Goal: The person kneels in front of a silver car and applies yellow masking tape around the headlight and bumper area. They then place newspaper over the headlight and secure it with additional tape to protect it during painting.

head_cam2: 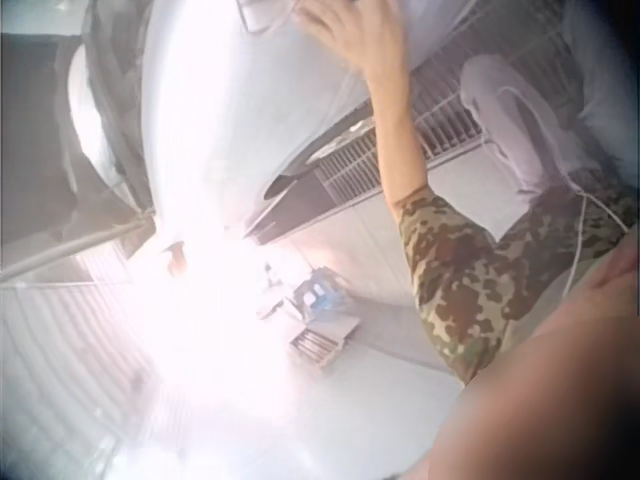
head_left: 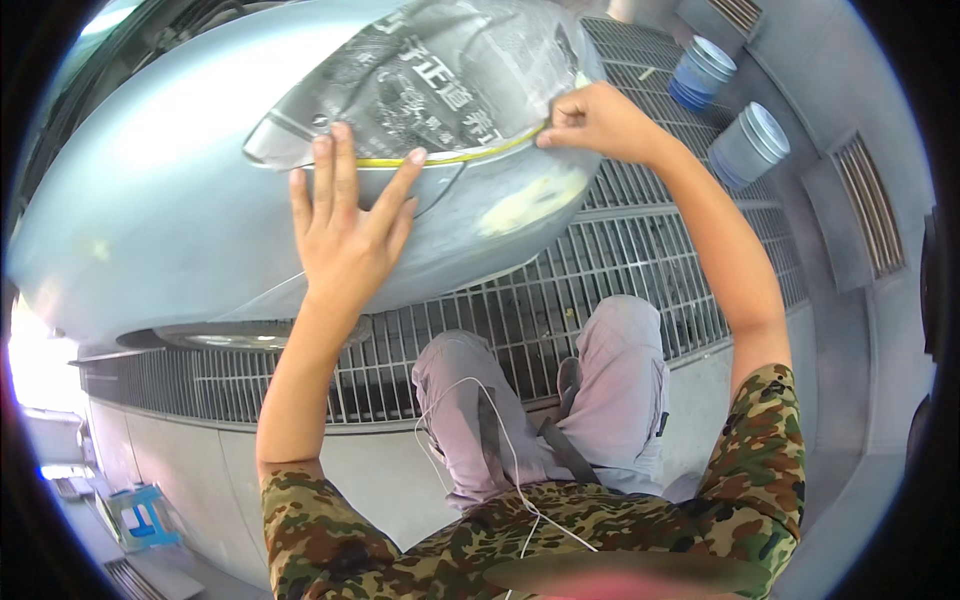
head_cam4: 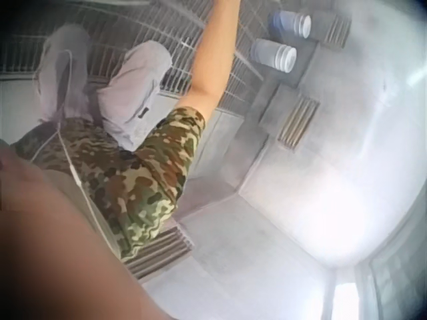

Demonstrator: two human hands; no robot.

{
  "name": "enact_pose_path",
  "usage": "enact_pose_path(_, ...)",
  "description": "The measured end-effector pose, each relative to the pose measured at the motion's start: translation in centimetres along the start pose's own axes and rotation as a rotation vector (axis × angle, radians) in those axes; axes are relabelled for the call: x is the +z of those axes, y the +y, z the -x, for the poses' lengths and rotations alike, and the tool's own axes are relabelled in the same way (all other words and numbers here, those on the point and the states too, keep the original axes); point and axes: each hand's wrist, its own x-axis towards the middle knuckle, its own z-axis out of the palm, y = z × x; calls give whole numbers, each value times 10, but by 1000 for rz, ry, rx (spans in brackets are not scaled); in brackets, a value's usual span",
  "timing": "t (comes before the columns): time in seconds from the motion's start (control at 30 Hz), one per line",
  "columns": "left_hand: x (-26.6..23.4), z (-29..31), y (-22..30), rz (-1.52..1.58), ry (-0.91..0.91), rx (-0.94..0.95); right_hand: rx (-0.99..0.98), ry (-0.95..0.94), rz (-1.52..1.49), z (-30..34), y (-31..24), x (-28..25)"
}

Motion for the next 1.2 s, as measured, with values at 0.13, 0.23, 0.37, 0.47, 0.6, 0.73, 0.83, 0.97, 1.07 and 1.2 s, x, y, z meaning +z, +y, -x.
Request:
enact_pose_path(0.13,3,8,0,5,31,-13,-349,127,-57,1,-56,3)
enact_pose_path(0.23,4,11,1,34,31,-18,-581,179,11,-23,-98,19)
enact_pose_path(0.37,-3,17,6,80,49,-77,-666,153,190,-51,-124,31)
enact_pose_path(0.47,-17,24,14,51,281,-109,-663,153,216,-58,-128,33)
enact_pose_path(0.6,-33,10,28,857,491,-923,-705,206,234,-58,-128,36)
enact_pose_path(0.73,-40,-17,32,1312,677,-1084,-747,232,191,-63,-126,40)
enact_pose_path(0.83,-43,-28,35,1310,736,-1123,-787,284,201,-62,-127,42)
enact_pose_path(0.97,-45,-34,35,1241,819,-1133,-812,288,255,-58,-135,39)
enact_pose_path(1.07,-45,-37,33,1274,805,-1184,-756,228,332,-57,-142,34)
enact_pose_path(1.2,-46,-37,28,1343,801,-1229,-710,204,389,-61,-151,32)
